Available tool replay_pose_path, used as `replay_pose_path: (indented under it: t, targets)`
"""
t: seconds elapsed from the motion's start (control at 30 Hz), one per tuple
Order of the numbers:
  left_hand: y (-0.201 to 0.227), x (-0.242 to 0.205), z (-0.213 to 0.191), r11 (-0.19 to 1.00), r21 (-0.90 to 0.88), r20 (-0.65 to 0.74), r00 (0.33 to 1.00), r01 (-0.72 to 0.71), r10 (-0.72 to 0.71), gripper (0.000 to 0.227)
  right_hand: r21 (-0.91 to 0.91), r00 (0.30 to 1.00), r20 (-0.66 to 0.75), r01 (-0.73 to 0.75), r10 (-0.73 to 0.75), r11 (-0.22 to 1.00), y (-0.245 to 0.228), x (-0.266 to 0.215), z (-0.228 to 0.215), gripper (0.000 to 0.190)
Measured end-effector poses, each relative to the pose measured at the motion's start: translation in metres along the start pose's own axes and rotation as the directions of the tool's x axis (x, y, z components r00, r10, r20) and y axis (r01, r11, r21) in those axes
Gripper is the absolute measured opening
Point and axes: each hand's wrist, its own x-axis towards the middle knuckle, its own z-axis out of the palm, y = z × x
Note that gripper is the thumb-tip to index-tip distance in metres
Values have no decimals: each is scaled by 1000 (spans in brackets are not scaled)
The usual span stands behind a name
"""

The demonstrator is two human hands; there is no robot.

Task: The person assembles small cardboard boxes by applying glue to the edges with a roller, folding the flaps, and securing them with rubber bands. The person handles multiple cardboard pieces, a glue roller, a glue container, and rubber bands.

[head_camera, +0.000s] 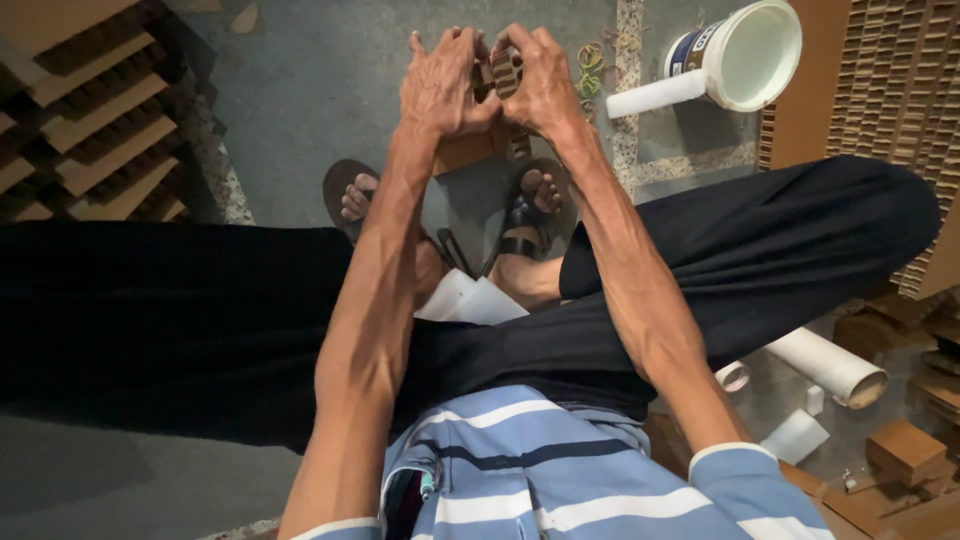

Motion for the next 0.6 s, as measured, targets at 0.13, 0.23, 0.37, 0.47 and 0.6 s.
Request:
replay_pose_path:
  t: [0.13,0.23,0.37,0.47,0.6]
  targets:
    - [14,0,-11,996,85,-37,999,34,-31,56,3,1000,-28,9,-9,1000,-2,-6,0,56]
    - [28,5,-24,978,187,-62,994,98,-87,57,1,999,-34,17,-17,1000,-6,-3,-3,63]
    - [13,-14,-52,905,118,-39,912,410,-408,41,-23,999,-16,48,-48,999,-3,-7,-7,76]
    - [-23,-46,-76,904,-57,-212,879,424,-426,37,-39,996,-14,82,-83,996,-2,-5,-6,81]
    - [-58,-69,-65,856,-181,-282,808,484,-516,29,1,1000,16,19,-19,1000,-3,-5,-5,84]
